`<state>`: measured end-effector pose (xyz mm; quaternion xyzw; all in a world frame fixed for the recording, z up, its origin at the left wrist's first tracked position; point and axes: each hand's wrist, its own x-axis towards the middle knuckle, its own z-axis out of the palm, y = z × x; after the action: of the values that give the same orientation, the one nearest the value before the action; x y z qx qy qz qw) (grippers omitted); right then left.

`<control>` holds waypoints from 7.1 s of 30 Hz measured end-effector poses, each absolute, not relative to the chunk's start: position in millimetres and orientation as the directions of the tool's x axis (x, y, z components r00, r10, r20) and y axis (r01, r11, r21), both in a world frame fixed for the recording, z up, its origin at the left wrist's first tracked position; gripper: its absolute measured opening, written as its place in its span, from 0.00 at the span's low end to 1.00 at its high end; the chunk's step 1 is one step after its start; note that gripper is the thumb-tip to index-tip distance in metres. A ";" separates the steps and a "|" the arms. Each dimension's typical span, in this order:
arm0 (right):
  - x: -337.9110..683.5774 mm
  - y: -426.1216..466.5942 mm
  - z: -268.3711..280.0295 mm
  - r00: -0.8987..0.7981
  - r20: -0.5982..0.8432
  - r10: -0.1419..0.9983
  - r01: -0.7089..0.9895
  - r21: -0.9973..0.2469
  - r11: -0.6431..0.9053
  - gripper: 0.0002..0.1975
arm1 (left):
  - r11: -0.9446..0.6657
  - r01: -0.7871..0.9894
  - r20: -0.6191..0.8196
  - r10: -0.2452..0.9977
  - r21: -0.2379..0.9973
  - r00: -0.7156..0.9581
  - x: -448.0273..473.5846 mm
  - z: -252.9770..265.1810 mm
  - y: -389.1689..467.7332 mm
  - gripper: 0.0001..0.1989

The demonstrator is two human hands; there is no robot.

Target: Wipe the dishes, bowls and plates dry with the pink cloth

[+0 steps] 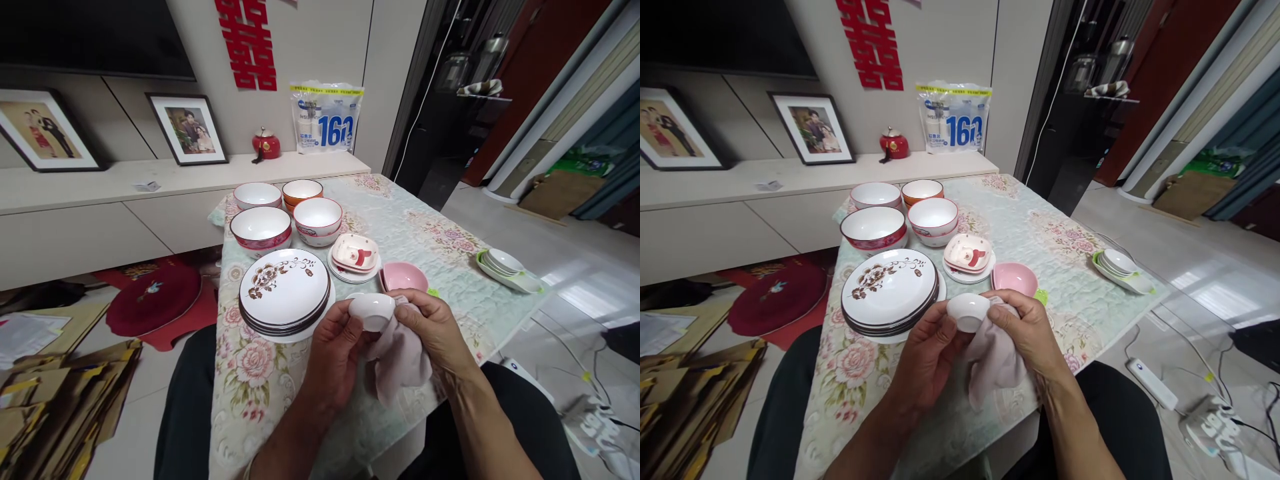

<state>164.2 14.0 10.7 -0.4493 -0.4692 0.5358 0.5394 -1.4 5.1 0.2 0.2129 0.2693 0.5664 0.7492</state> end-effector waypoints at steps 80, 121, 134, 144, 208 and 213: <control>155.6 9.1 28.9 -0.319 0.648 0.691 0.607 -0.420 0.674 0.15 | 0.409 -0.610 -0.109 0.877 0.679 0.468 -3.2 3.7 -0.2 0.12; 145.0 8.5 12.0 -0.366 0.742 0.562 0.785 -0.078 0.614 0.14 | -0.415 0.398 0.458 0.889 0.818 -0.017 -9.2 -8.0 2.0 0.06; 130.8 11.1 6.2 -0.090 0.567 0.819 0.646 -0.592 0.481 0.09 | -0.384 0.351 0.445 0.889 0.854 -0.110 -10.3 -11.9 2.8 0.05; 144.1 10.4 7.2 -0.324 0.728 0.605 0.776 -0.162 0.610 0.15 | -0.420 0.410 0.473 0.880 0.810 -0.034 -9.1 -10.7 1.9 0.05; 143.5 12.8 0.3 -0.333 0.692 0.641 0.772 -0.191 0.606 0.16 | -0.358 0.445 0.396 0.918 0.821 0.008 -9.2 -11.0 2.5 0.09; 127.2 10.8 -5.0 -0.125 0.588 0.799 0.682 -0.534 0.499 0.11 | -0.329 0.422 0.404 0.909 0.844 -0.099 -11.6 -8.6 1.2 0.08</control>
<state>127.2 10.8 -5.0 -0.4958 -0.7470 0.0668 0.4378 -11.6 1.2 -8.6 0.6289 0.5293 0.5188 0.2347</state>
